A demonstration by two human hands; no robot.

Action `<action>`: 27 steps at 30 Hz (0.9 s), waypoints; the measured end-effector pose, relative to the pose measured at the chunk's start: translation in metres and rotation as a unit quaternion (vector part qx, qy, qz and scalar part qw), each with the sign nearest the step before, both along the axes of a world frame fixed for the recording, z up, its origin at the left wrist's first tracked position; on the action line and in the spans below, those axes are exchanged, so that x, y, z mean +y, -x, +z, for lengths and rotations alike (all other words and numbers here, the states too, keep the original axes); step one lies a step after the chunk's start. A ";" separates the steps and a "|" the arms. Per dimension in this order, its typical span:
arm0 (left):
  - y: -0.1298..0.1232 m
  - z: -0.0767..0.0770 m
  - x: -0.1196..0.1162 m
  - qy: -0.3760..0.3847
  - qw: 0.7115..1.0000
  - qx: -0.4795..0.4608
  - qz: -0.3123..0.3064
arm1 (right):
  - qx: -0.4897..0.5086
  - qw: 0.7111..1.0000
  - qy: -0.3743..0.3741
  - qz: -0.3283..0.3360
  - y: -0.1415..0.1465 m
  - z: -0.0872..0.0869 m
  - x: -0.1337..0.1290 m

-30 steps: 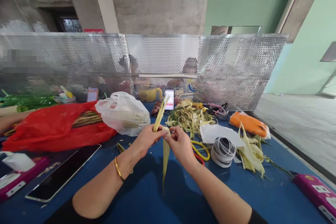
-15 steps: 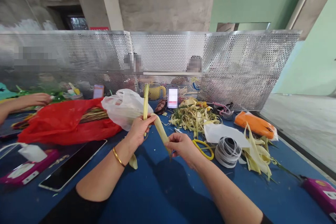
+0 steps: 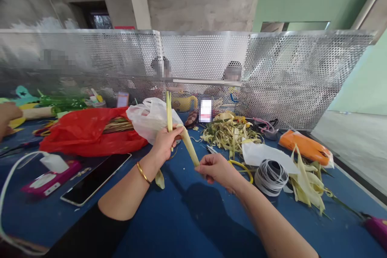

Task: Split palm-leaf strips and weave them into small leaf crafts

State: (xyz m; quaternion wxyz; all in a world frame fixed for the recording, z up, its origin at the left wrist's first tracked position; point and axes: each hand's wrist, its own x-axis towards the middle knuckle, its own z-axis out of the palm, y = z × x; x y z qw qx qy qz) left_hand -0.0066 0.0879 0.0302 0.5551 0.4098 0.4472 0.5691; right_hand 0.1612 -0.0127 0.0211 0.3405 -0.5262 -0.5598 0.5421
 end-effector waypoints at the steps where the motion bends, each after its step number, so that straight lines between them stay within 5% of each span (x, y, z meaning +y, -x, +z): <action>1: 0.000 0.000 -0.001 -0.001 1.000 0.004 -0.018 | -0.024 0.999 0.012 0.032 0.000 0.001 -0.001; 4: -0.002 0.001 -0.008 0.003 0.995 0.018 -0.096 | -0.070 0.996 0.000 0.050 0.000 0.005 -0.001; 8: -0.009 0.003 -0.023 0.003 0.968 0.060 -0.244 | 0.014 0.990 -0.099 -0.097 0.000 0.009 0.003; 11: -0.013 0.004 -0.031 -0.003 0.944 0.098 -0.315 | 0.106 0.978 -0.099 -0.152 -0.002 0.009 0.005; 19: -0.018 0.003 -0.037 -0.024 0.942 0.149 -0.299 | 0.212 0.956 -0.040 -0.196 -0.005 0.002 0.008; 27: -0.022 0.001 -0.040 0.009 0.944 0.138 -0.300 | 0.116 0.963 -0.122 -0.212 -0.004 0.005 0.008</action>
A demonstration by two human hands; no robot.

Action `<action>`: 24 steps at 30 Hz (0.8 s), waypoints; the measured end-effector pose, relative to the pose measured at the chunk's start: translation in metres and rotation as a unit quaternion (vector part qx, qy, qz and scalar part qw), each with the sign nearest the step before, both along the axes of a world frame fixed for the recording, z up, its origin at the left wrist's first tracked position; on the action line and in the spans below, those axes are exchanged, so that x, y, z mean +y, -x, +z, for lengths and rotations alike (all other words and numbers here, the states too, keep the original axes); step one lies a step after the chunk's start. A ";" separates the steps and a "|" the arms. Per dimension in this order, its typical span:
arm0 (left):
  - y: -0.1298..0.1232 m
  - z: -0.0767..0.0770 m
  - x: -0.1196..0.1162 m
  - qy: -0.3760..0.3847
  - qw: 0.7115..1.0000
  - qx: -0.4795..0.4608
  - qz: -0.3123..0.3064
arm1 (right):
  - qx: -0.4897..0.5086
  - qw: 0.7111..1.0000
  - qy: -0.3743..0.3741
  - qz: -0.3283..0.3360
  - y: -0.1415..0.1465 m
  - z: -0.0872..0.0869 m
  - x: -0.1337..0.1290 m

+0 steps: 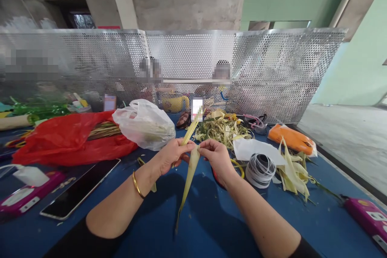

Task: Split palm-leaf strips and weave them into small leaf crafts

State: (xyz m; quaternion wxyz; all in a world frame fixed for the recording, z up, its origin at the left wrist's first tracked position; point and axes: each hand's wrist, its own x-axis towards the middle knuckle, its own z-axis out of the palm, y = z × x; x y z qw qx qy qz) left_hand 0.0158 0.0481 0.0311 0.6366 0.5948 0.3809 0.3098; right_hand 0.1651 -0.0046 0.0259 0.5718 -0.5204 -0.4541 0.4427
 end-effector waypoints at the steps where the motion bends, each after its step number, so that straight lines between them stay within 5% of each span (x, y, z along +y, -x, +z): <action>1: -0.001 -0.001 0.000 -0.002 1.000 0.005 0.005 | -0.009 1.000 -0.006 0.000 0.000 -0.001 0.000; 16: -0.009 -0.003 -0.005 -0.029 0.999 0.006 0.035 | -0.050 0.998 -0.035 -0.007 0.002 -0.015 0.006; 24: -0.013 -0.008 -0.006 0.025 0.998 -0.028 0.059 | -0.185 0.975 -0.104 -0.066 0.002 -0.019 0.003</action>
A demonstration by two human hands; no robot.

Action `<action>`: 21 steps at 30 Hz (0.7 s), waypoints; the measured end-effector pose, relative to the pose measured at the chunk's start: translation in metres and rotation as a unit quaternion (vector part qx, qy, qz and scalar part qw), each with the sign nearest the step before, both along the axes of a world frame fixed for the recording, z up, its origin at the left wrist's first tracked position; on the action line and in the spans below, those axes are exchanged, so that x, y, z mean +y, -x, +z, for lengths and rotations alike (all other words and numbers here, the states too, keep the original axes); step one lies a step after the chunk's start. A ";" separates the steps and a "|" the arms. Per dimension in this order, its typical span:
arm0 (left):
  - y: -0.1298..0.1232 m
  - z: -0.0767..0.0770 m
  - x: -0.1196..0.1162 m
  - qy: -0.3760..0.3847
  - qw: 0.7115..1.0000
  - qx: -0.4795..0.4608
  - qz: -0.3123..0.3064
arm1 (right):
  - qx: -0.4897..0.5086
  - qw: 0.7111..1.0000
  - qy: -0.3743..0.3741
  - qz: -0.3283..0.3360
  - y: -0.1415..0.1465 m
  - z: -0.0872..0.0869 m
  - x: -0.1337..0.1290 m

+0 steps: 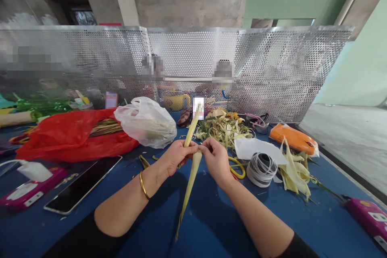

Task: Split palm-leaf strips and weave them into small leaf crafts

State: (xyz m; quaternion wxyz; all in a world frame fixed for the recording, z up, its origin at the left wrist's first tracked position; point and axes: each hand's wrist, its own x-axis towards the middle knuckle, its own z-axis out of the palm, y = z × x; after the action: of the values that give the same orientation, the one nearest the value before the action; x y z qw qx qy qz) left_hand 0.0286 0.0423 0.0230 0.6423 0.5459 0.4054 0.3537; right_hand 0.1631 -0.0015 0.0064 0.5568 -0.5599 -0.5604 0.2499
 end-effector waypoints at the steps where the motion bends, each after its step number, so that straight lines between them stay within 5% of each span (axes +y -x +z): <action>1: 0.000 0.000 0.000 0.005 1.000 -0.003 0.001 | -0.030 0.999 -0.012 -0.003 -0.001 0.001 -0.001; 6: 0.000 0.002 -0.001 0.025 1.000 -0.011 -0.003 | -0.094 0.994 -0.052 0.021 -0.006 0.002 0.000; 14: -0.001 0.004 -0.001 0.024 0.999 -0.025 0.012 | -0.055 0.995 -0.071 0.043 -0.008 0.003 0.002; 21: 0.014 0.004 0.021 0.011 0.992 -0.036 0.123 | -0.011 0.981 -0.032 0.189 -0.011 0.046 -0.015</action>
State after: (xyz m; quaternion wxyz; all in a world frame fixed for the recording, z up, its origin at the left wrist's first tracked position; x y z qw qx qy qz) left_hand 0.0149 0.0631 0.0270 0.6140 0.4721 0.4498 0.4447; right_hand 0.1743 -0.0163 0.0525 0.5112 -0.4284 -0.6697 0.3266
